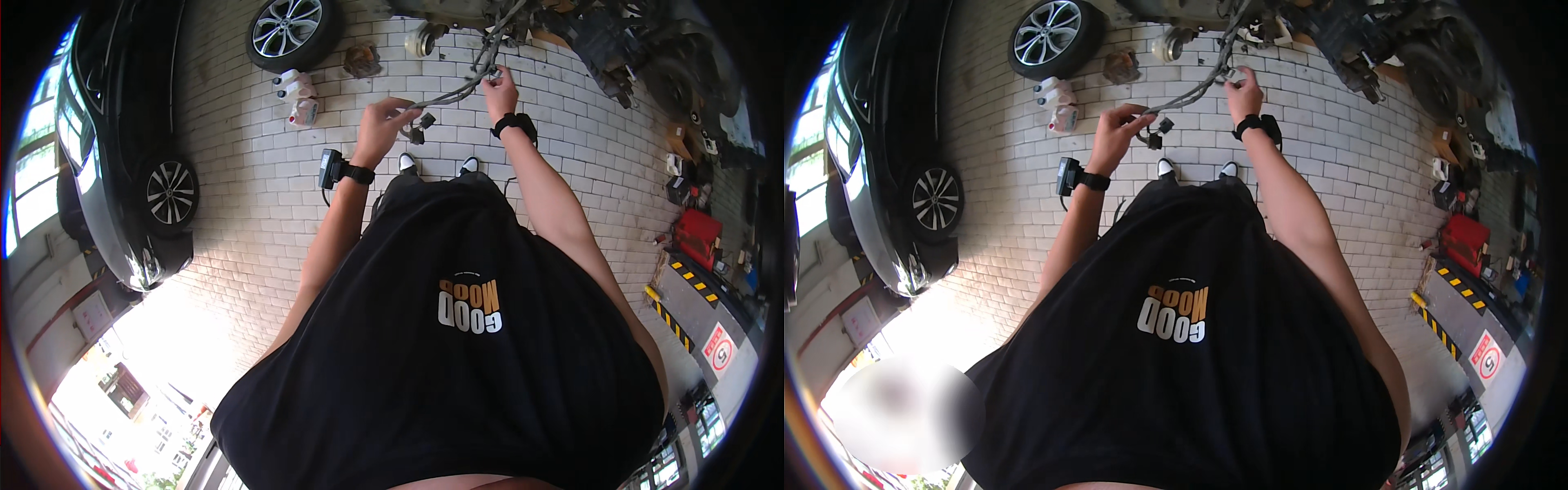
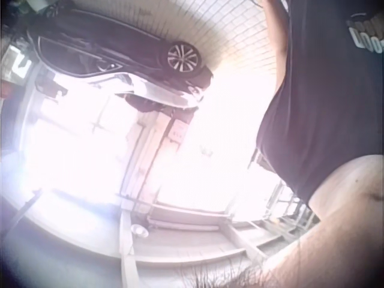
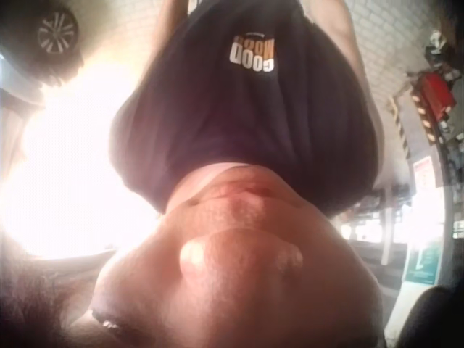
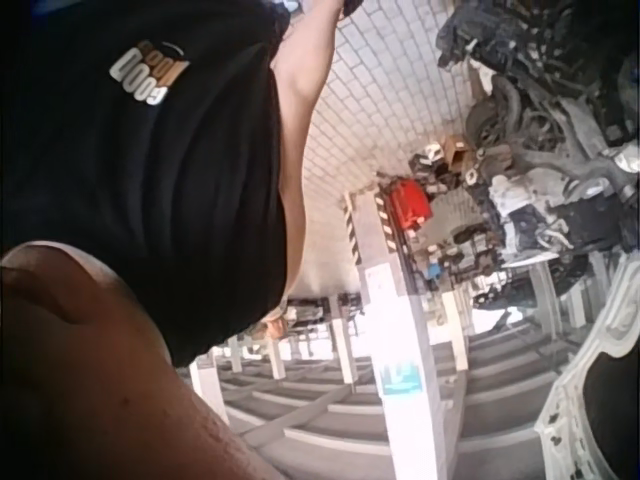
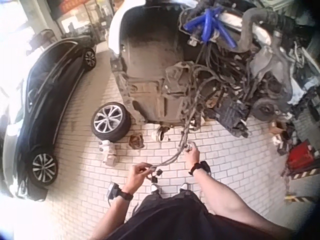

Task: Inspecting various engine and vehicle components in an auto repair shop environment.

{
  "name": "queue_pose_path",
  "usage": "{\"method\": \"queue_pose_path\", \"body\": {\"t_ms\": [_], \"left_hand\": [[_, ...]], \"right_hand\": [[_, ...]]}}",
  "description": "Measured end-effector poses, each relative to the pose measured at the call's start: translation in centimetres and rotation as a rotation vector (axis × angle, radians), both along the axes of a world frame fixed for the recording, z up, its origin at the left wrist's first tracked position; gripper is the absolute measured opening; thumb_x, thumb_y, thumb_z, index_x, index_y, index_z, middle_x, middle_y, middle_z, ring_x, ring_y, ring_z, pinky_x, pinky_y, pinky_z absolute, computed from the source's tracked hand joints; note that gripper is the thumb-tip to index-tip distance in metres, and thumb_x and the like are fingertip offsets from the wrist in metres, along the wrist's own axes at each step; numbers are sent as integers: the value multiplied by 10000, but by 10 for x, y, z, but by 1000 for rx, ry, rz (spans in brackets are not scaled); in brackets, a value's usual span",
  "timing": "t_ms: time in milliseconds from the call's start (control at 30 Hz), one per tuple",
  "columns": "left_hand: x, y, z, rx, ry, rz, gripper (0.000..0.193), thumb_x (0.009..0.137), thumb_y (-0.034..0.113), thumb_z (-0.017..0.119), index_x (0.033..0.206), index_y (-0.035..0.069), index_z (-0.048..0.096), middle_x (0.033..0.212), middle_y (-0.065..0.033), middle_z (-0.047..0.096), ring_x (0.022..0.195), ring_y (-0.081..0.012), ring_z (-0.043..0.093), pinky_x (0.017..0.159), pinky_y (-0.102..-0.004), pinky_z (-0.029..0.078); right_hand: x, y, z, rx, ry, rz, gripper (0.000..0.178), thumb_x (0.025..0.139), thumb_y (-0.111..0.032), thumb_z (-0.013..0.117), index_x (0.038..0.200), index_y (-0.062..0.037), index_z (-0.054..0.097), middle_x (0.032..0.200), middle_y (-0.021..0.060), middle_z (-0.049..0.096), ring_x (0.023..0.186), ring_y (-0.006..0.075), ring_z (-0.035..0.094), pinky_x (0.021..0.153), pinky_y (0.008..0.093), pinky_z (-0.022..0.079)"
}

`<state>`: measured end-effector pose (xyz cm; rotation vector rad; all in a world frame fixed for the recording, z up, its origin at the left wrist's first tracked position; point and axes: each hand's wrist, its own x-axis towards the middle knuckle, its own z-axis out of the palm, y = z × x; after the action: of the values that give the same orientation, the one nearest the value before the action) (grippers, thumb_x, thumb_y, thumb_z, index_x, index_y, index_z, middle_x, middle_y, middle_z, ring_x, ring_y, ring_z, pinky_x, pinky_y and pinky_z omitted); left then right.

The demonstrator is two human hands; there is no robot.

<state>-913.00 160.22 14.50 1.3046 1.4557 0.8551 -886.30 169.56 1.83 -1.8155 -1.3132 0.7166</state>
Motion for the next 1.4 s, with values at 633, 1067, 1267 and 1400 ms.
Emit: {"method": "queue_pose_path", "body": {"t_ms": [633,1067,1267,1400], "left_hand": [[-11,-12,5,-40,-107,78,198,869,135,708,982,-27,706,791,5,655,694,-40,516,622,-211,398],[-3,2,13,-116,-155,13,244,842,196,729,961,-17,721,746,-8,656,646,-52,500,562,-226,366],[4,3,27,-176,-165,-10,202,864,203,716,887,3,715,682,56,539,629,-38,423,568,-207,314],[1,3,23,-201,-211,-56,197,868,205,713,870,8,713,674,55,534,618,-43,418,568,-212,317]], "right_hand": [[-40,-63,-4,-141,242,719,245,815,-204,737,963,-14,691,865,75,697,729,167,640,687,286,502],[-29,-73,101,-427,1214,563,134,939,-118,607,1025,-24,650,902,-4,652,683,53,456,653,212,392],[-38,-64,106,-426,1296,550,149,950,-118,597,1044,-15,647,936,13,660,693,53,465,659,211,398],[-44,-64,109,-446,1313,525,142,949,-115,600,1038,-16,650,897,-1,640,684,52,465,650,216,400]]}}
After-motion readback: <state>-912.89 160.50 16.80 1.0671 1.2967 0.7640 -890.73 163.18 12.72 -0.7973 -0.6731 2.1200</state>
